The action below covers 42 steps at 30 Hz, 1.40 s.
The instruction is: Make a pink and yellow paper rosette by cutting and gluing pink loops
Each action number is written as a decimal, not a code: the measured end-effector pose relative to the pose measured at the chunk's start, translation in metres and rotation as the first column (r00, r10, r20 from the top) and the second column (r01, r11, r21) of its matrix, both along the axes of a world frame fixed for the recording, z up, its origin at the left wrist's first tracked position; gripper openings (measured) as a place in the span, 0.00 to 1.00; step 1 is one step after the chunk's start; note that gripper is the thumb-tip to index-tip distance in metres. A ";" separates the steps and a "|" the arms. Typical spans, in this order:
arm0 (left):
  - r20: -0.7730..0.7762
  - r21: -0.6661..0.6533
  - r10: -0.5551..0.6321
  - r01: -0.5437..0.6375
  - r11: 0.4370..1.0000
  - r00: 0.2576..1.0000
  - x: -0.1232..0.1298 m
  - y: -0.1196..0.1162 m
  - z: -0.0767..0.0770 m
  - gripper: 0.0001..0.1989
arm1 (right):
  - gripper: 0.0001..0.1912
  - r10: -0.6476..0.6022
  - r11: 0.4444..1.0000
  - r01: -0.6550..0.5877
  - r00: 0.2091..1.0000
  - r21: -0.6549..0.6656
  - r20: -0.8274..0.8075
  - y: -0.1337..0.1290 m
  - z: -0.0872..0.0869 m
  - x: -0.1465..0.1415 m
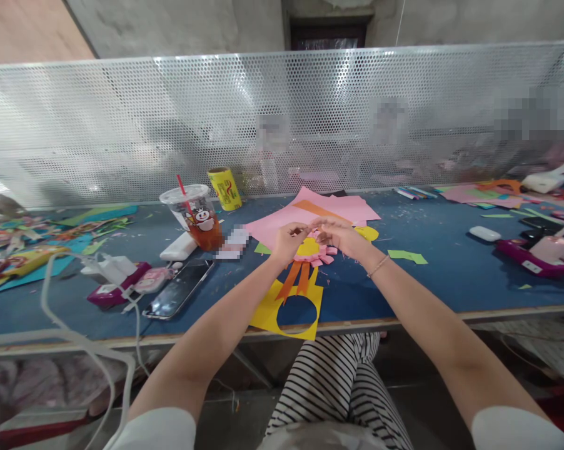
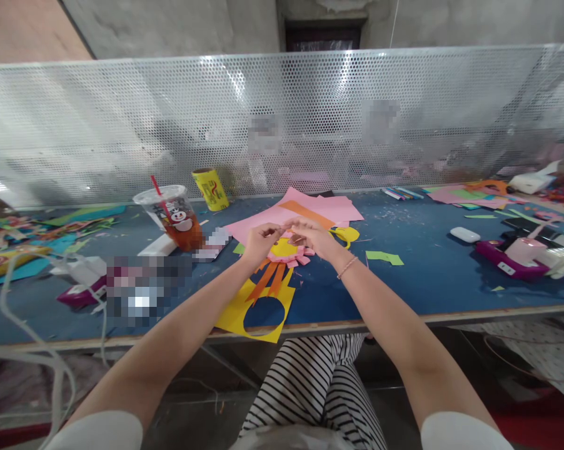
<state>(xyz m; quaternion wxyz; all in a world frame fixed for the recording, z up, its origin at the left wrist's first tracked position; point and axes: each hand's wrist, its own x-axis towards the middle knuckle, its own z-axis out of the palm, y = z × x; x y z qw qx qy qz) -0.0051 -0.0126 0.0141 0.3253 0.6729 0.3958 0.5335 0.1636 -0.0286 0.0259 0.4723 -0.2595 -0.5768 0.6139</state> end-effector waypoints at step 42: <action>-0.705 0.228 0.442 -0.414 0.882 0.555 -0.069 0.063 -0.018 0.23 | 0.08 -0.372 0.799 -0.204 0.572 0.565 0.731 0.017 -0.031 0.014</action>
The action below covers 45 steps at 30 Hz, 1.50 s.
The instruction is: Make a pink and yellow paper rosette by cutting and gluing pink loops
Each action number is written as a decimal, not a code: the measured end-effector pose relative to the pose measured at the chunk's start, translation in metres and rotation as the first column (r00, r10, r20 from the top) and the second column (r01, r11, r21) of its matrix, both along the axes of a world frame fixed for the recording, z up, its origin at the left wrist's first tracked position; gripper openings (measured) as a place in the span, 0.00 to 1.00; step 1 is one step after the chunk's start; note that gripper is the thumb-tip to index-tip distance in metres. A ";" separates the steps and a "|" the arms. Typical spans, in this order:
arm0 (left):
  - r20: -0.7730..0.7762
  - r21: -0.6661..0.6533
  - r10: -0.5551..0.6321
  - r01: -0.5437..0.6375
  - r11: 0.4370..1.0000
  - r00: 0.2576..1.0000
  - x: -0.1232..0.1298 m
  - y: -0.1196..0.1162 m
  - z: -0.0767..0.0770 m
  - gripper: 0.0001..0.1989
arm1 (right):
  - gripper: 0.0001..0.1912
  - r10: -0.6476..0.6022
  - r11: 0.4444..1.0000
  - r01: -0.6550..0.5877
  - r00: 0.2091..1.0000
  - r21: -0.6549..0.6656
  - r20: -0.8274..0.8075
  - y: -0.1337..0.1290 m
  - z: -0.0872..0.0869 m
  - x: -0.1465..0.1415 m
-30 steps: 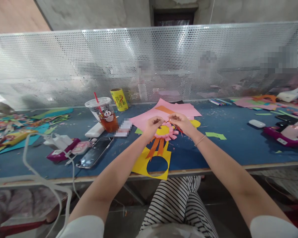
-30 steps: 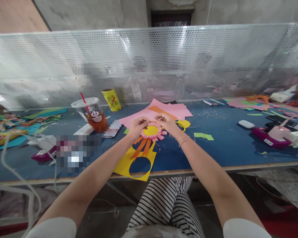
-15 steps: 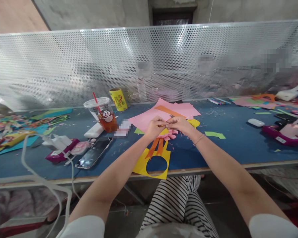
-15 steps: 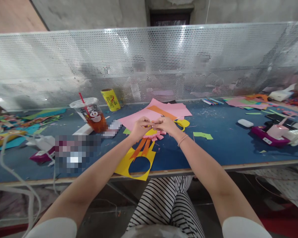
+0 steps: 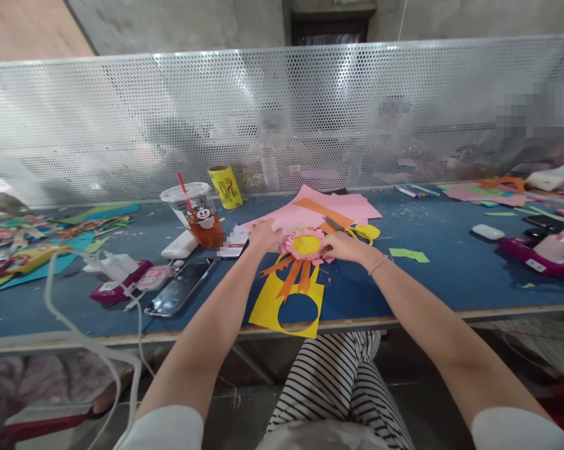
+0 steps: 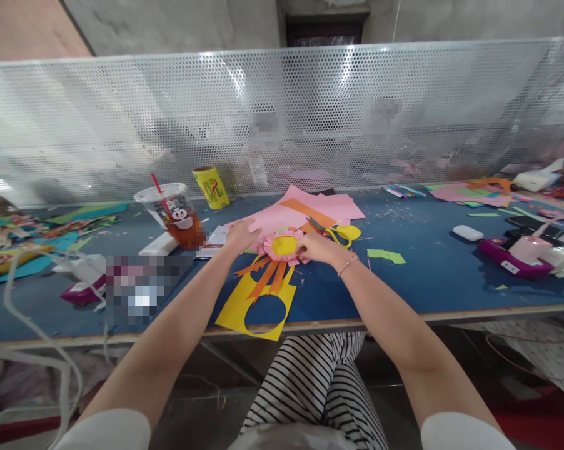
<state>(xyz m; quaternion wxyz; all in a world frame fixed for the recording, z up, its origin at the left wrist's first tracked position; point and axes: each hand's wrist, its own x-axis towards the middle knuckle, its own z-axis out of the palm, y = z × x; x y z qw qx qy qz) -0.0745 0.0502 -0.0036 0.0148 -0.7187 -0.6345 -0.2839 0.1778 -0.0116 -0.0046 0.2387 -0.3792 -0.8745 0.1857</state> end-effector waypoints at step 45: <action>0.005 -0.201 0.051 -0.049 0.978 0.999 0.013 -0.003 0.000 0.16 | 0.08 -0.407 0.910 0.412 0.868 0.044 0.285 0.023 0.007 0.059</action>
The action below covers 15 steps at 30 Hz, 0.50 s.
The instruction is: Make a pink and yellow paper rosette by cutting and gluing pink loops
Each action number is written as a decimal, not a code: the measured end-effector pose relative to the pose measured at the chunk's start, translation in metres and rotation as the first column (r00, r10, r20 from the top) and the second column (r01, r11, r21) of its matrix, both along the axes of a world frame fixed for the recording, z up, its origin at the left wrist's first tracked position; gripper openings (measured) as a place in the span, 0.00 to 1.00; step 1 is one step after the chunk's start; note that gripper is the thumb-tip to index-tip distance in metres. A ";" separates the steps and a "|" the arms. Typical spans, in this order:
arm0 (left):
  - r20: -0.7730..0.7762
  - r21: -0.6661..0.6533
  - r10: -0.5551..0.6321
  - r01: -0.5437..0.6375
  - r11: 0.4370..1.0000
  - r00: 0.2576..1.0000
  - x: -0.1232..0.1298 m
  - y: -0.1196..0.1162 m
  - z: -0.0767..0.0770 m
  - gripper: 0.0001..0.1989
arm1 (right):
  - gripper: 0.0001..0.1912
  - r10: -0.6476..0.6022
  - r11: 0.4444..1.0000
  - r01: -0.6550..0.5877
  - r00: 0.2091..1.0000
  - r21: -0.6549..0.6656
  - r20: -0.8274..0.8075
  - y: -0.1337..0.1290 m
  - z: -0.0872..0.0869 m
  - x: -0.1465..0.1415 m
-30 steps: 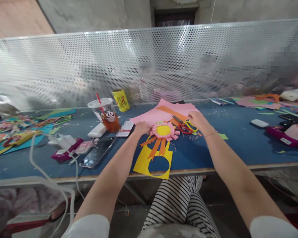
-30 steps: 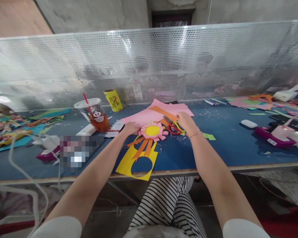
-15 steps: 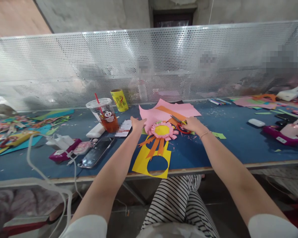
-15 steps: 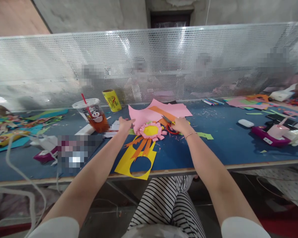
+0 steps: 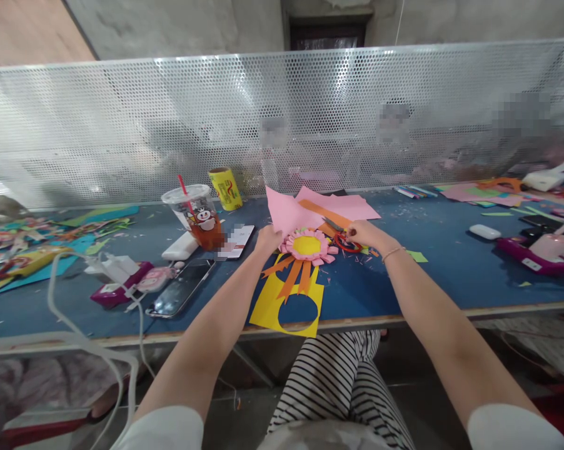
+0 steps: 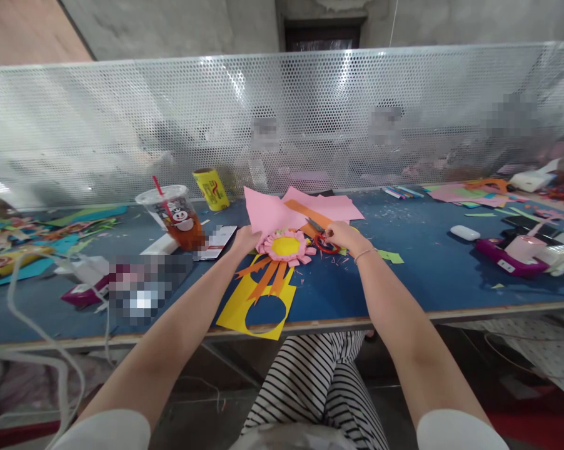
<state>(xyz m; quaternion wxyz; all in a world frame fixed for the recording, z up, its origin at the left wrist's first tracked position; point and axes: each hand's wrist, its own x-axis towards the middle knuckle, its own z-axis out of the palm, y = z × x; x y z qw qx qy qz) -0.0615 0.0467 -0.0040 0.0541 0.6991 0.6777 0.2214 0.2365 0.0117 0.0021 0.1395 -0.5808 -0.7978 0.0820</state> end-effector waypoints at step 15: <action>0.702 0.435 -0.178 -0.216 0.874 0.690 -0.003 -0.004 0.011 0.14 | 0.26 -0.414 0.797 0.467 0.884 0.384 -0.217 0.007 0.008 0.029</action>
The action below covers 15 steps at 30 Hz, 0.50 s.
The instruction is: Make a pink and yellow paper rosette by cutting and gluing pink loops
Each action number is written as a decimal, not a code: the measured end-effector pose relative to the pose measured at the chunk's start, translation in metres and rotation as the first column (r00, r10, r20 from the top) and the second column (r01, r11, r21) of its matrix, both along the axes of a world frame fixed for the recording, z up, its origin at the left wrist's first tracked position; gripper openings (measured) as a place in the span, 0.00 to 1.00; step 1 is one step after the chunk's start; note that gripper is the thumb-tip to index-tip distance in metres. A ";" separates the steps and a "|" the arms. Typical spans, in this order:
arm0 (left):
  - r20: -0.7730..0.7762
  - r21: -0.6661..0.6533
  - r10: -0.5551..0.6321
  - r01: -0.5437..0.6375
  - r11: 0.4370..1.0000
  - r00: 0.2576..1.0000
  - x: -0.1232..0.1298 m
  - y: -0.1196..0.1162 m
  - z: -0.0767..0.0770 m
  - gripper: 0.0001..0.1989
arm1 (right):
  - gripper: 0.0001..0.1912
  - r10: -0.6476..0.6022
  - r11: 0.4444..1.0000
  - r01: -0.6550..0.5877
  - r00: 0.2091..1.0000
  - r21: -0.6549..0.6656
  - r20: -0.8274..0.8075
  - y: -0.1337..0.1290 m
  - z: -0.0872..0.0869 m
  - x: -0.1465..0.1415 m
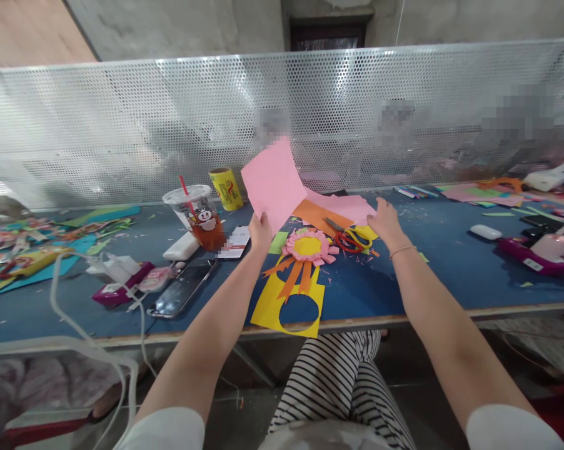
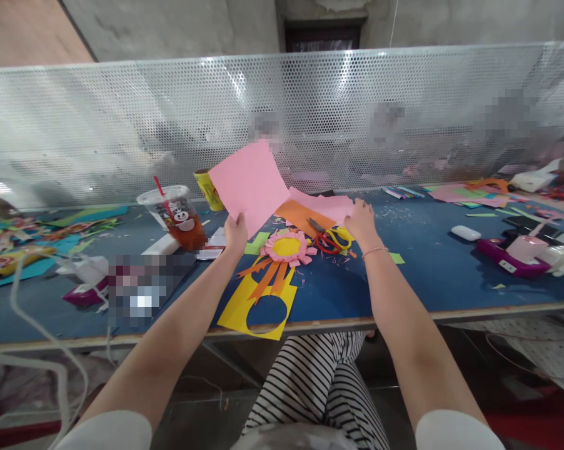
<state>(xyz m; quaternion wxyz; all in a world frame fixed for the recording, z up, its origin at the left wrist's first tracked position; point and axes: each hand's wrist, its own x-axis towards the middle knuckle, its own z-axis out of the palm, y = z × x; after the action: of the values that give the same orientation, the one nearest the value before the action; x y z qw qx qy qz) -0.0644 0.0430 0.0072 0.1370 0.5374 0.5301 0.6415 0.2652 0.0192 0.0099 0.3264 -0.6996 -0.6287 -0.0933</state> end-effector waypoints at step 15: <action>0.515 -0.071 -0.222 0.299 0.952 0.828 0.022 -0.012 0.006 0.16 | 0.20 0.240 0.828 -0.139 0.964 -0.544 0.118 -0.013 -0.007 -0.047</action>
<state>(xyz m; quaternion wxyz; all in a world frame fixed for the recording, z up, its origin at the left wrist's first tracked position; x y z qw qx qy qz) -0.0423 0.0305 0.0136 0.3958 0.4081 0.4439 0.6926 0.2181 0.0058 0.0033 0.0695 -0.6848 -0.7234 0.0537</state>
